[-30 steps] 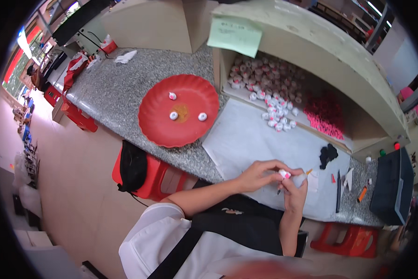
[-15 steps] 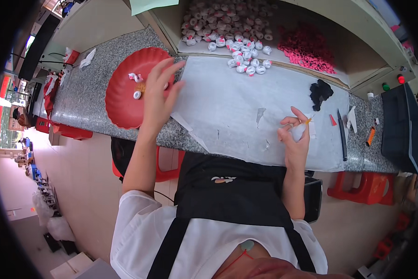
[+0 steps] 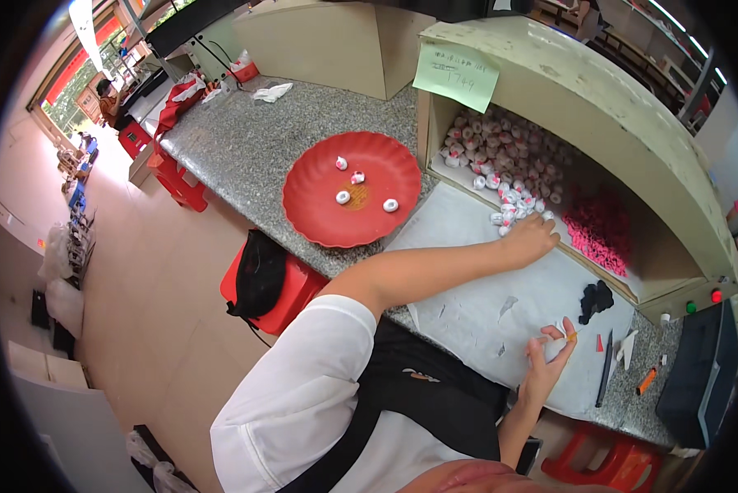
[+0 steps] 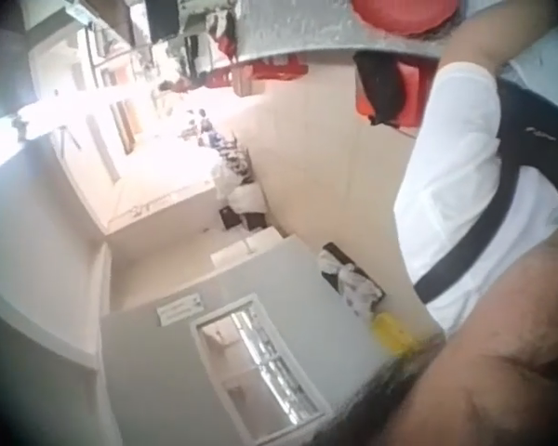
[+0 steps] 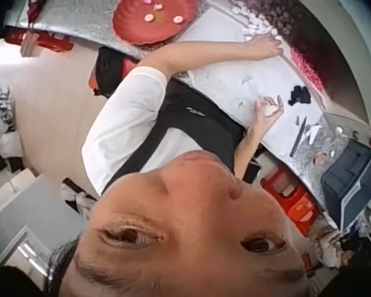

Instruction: Assembling small toy figurines by gluing parts together at a factory workbench.

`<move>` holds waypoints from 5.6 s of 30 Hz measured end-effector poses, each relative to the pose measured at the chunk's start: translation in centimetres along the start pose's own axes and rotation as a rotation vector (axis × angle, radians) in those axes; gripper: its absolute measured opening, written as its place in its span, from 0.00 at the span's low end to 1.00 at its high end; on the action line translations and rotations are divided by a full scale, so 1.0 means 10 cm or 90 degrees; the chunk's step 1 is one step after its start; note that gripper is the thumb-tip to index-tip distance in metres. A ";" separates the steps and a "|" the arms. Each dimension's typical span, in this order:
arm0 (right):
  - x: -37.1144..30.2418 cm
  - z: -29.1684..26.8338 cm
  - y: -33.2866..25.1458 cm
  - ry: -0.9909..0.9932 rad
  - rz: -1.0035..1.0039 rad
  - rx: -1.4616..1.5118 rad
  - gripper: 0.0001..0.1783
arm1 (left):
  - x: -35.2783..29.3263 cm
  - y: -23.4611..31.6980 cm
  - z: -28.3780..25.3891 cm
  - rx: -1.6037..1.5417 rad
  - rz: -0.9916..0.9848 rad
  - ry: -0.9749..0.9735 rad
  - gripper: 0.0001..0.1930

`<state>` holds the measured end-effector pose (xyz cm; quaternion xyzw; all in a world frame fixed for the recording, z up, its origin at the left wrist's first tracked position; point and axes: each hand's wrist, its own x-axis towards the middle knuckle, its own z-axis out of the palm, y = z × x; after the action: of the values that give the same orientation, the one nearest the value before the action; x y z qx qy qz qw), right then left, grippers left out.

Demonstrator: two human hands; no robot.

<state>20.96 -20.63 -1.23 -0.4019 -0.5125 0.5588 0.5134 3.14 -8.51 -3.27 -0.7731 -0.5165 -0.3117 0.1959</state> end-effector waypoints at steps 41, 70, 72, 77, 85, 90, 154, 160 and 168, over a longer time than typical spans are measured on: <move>0.15 0.21 -0.20 -0.090 0.046 0.140 0.18 | -0.68 0.37 -1.14 -1.123 -0.560 0.072 0.17; 0.32 0.18 -0.27 0.022 -0.115 0.567 0.18 | -0.78 0.40 -1.08 -1.173 -0.546 0.087 0.16; 0.35 0.30 -0.36 0.055 -0.181 0.401 0.17 | -0.76 0.36 -1.08 -1.168 -0.563 0.077 0.17; 0.28 0.39 -0.34 0.078 -0.288 0.092 0.17 | -0.78 0.35 -1.03 -1.131 -0.564 0.094 0.18; 0.16 0.42 -0.27 -0.008 -0.469 -0.110 0.23 | -0.80 0.43 -1.06 -1.137 -0.581 0.103 0.18; 0.17 0.42 -0.27 -0.046 -0.487 -0.116 0.23 | -0.80 0.43 -1.04 -1.142 -0.568 0.092 0.18; 0.19 0.40 -0.25 -0.049 -0.490 -0.107 0.22 | -0.79 0.45 -1.00 -0.956 -0.471 0.051 0.16; 0.34 0.15 -0.26 0.010 -0.310 -0.049 0.21 | -0.81 0.43 -1.05 -1.031 -0.573 0.096 0.17; 1.39 -0.13 -0.26 -0.087 -0.032 -0.147 0.11 | -0.78 0.46 -1.07 -1.076 -0.590 0.117 0.18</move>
<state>20.60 -6.89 2.22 -0.4064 -0.6173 0.5089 0.4413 2.29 -22.29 -0.67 -0.3506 -0.3580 -0.6860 -0.5276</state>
